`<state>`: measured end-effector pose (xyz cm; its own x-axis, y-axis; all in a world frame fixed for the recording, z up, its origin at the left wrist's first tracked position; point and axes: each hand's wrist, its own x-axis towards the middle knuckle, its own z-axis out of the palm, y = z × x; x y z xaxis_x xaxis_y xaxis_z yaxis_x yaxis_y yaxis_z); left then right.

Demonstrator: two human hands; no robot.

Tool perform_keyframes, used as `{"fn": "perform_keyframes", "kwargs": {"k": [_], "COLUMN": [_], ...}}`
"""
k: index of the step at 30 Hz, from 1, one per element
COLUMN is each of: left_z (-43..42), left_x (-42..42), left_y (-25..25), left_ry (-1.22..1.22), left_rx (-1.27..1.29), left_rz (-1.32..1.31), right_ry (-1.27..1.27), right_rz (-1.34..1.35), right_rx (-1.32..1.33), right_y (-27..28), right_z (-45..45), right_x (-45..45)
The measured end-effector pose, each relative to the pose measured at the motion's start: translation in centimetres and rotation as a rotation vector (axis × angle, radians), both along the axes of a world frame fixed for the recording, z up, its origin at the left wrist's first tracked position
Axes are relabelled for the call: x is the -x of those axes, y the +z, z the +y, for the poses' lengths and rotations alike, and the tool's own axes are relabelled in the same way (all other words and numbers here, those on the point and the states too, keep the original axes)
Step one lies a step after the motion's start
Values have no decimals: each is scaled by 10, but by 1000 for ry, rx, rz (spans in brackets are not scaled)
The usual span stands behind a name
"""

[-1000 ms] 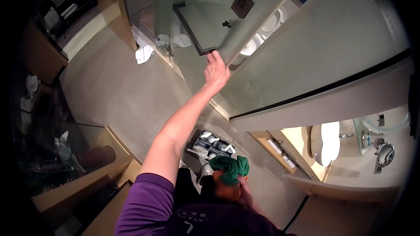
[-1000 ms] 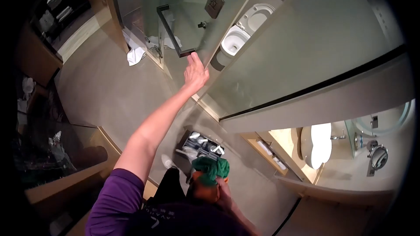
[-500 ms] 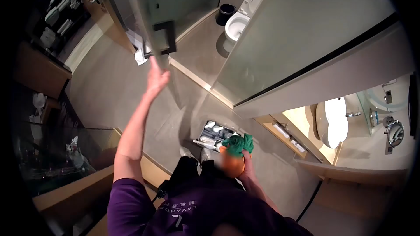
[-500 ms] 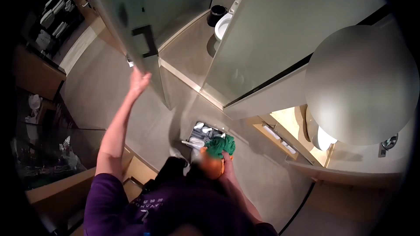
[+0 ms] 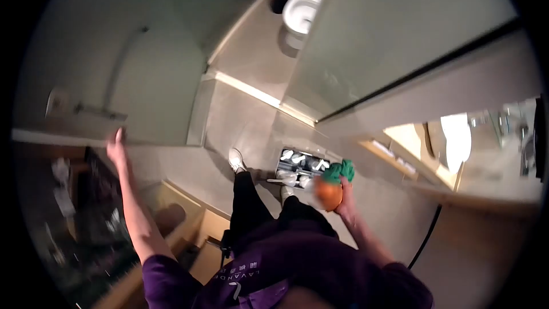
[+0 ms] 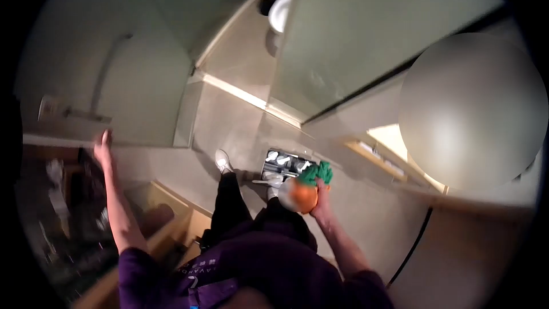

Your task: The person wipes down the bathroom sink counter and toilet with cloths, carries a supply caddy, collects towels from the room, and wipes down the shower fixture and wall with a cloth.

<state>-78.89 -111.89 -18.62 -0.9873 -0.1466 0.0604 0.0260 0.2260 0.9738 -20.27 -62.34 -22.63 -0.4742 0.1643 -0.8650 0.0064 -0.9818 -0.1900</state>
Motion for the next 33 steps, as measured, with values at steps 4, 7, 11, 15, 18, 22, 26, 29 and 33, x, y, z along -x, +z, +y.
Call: {"fn": "perform_keyframes", "kwargs": {"k": [4,7,11,15,18,22,26,29,33], "left_z": [-59,-115,-143,-138,-106,-133,-126,-120,-116], "left_x": [71,140,180,188,155,169,144,130,128], "left_y": [-19,-37,-33,-38,-11,2,16,8,14], "left_ry": [101,11,-50,55,185,53,3,148,192], "left_rx": [58,65,119,45,-76,-258,-135,-9,84], "left_rz": [25,40,-42,-15,-181,-527,-452,-376,-439], "right_ry": [-108,-253,-234,-192,-14,-28,-149,-125,-19], "right_rz": [166,97,-130,-637,-792,-695,-670,-573,-526], "right_rx": [-41,-259,-564,-769,-998,-1154,-855,-685,-611], "right_y": [-29,-20,-13,27,31,48,52,32,-64], "right_z": [0,6,35,80,140,193,151,103,66], "right_x": [20,32,5,-22,-53,-72,-48,-42,-48]}}
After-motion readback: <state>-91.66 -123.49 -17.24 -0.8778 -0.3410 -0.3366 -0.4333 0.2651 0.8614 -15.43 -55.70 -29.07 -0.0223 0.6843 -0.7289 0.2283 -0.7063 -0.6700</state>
